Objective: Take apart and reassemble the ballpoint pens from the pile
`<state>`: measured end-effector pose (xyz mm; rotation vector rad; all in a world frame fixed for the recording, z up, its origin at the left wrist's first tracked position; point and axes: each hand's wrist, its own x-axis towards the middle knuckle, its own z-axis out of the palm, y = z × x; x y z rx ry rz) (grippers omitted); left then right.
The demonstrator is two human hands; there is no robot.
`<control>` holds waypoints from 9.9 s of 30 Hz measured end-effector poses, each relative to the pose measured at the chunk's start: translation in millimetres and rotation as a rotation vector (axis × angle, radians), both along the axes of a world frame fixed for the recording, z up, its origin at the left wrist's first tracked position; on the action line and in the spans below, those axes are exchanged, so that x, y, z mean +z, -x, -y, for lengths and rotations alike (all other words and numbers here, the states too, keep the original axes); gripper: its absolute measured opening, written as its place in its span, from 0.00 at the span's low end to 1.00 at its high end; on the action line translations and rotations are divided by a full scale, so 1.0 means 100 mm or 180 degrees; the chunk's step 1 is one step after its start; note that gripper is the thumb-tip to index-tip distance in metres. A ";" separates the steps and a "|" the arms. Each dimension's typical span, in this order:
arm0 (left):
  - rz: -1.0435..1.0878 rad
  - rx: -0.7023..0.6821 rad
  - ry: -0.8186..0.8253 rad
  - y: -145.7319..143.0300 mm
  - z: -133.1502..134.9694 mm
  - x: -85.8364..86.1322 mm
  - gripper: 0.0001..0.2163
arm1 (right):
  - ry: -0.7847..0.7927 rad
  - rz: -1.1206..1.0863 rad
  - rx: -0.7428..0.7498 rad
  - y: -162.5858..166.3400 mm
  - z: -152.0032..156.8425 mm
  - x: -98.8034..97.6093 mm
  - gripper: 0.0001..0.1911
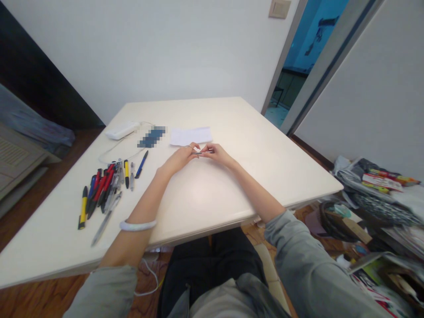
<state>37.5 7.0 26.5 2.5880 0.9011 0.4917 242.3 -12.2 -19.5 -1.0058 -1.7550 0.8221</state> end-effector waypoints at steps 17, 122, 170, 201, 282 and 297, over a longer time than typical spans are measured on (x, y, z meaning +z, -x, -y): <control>0.0119 -0.0124 0.0116 0.03 -0.04 -0.02 0.12 | 0.0124 0.0463 0.0119 -0.03 0.04 -0.01 0.24; 0.0308 0.0081 0.0362 0.01 0.03 -0.09 0.15 | 0.1552 -0.3511 0.0137 0.09 0.07 0.22 0.28; -0.0798 0.1056 -0.0574 0.21 -0.20 -0.28 0.23 | 0.2070 -0.4683 0.0083 0.08 0.13 0.22 0.24; -0.0845 -0.0003 -0.0079 0.24 -0.13 -0.23 0.22 | 0.1542 -0.3556 -0.1376 0.29 -0.33 0.10 0.30; -0.1526 0.0692 -0.0067 0.17 -0.16 -0.34 0.27 | 0.0579 -0.0644 -0.1903 0.31 -0.30 -0.01 0.13; 0.0001 0.1222 -0.0246 0.08 -0.19 -0.30 0.24 | 0.0868 -0.1477 -0.0633 0.34 -0.27 0.10 0.21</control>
